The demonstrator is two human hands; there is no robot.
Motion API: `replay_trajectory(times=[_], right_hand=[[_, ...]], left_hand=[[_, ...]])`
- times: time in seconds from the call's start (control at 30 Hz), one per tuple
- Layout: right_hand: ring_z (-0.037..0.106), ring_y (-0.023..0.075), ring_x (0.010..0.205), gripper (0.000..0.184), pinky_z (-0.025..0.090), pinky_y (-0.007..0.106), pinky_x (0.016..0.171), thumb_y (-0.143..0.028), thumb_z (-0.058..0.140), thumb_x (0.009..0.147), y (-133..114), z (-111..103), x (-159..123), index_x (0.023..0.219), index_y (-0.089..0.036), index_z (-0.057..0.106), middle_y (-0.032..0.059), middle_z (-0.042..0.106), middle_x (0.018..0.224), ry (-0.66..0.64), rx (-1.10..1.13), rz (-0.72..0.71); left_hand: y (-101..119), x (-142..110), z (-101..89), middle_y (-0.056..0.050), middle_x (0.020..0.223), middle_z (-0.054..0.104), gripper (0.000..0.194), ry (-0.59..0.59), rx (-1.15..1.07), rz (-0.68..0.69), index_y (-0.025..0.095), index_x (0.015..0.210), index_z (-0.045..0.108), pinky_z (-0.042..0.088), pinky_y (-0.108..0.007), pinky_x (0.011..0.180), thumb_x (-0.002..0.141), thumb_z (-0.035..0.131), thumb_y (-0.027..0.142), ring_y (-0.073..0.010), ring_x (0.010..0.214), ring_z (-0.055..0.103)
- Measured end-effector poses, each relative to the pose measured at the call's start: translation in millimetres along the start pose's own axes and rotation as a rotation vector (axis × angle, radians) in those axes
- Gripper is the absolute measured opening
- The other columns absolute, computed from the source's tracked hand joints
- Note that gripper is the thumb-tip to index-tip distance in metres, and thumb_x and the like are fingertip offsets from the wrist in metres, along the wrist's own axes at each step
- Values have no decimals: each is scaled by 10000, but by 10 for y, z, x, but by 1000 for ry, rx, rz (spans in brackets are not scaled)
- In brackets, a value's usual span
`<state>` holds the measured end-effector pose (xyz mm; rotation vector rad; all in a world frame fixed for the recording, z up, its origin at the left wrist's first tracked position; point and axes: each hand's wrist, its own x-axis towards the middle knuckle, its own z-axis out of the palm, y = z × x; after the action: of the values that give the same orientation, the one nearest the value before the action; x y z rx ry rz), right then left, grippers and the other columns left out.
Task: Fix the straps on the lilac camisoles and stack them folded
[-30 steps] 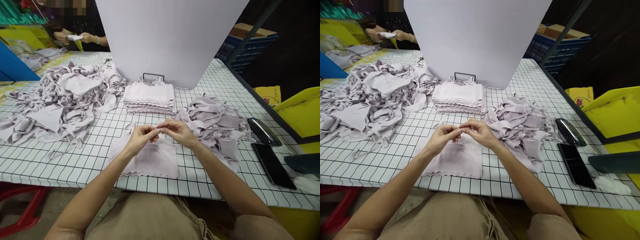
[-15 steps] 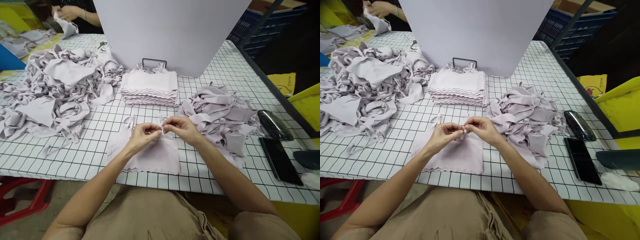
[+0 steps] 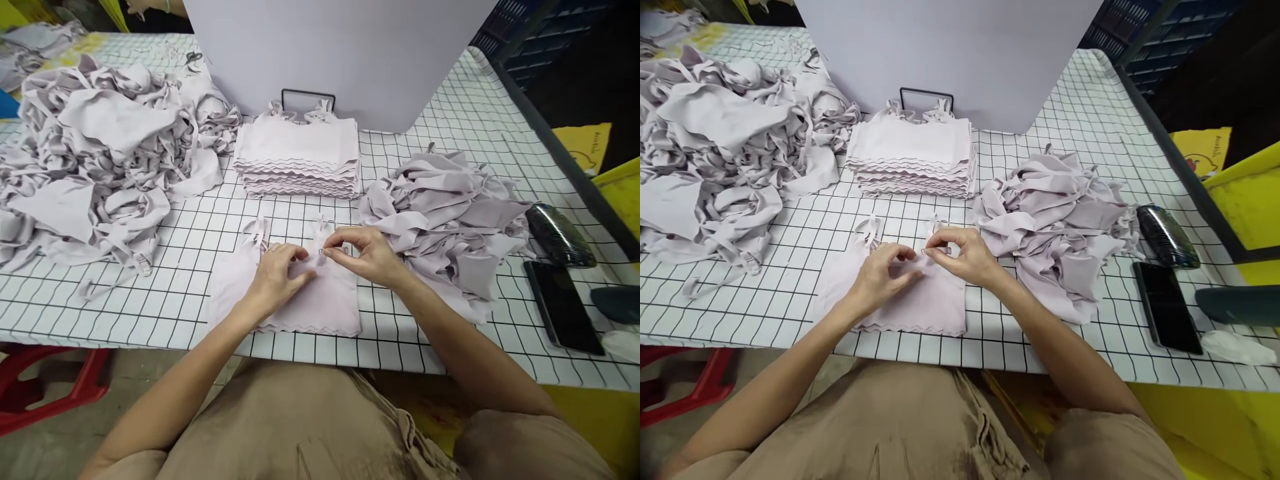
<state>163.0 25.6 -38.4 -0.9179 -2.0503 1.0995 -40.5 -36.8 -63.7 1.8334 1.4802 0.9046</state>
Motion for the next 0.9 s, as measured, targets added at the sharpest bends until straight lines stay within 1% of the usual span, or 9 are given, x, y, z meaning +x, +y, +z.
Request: replay_trajectory(times=[0.07,0.13,0.23,0.33,0.47,0.57,0.73,0.9], right_hand=[[607,171,719,108,493,344,694,-268,660,871,51,30,-9,784,-216,698,23,684,761,-12,5,-6],[601,177,737,108,491,354,714,-270,662,876,104,78,-17,787,-221,699,21,671,757,-25,-13,-29],[576,190,781,114,477,377,769,-252,652,889,170,157,-29,786,-225,693,20,657,747,-44,-81,-94],[551,195,815,120,464,389,806,-230,627,913,217,219,-41,803,-227,675,16,663,755,-91,-123,-150],[522,208,852,114,447,399,810,-205,607,928,278,268,-53,829,-220,662,24,648,755,-151,-166,-219],[518,212,862,105,438,401,806,-189,604,923,314,276,-51,837,-218,656,25,621,750,-160,-187,-262],[521,207,861,97,427,405,826,-175,602,917,315,254,-21,845,-222,647,20,632,767,-153,-202,-274],[513,215,886,113,408,409,830,-182,588,930,315,243,-5,841,-216,649,26,623,769,-211,-237,-286]], left_hand=[[-85,-67,55,-38,930,712,208,-20,138,-7,205,935,666,418,-418,863,791,802,271,-241,919,589],[-139,-103,113,-28,898,712,176,-26,194,-22,205,882,674,383,-431,875,790,813,262,-245,914,580],[-169,-112,176,-10,841,706,115,-10,178,-29,204,814,695,350,-432,892,806,803,242,-226,877,577],[-175,-110,202,3,800,693,84,1,159,-25,211,793,709,337,-423,906,834,775,243,-207,841,573],[-195,-119,212,12,769,674,100,10,164,2,212,774,712,331,-409,904,866,737,242,-190,818,568],[-212,-124,217,13,762,668,100,17,162,21,219,781,720,327,-406,894,877,721,245,-189,813,564],[-227,-131,226,13,771,674,103,28,160,44,217,784,716,324,-409,900,877,726,258,-191,822,563],[-242,-134,234,17,765,670,119,33,159,64,212,768,708,323,-406,905,876,726,259,-185,816,557]])
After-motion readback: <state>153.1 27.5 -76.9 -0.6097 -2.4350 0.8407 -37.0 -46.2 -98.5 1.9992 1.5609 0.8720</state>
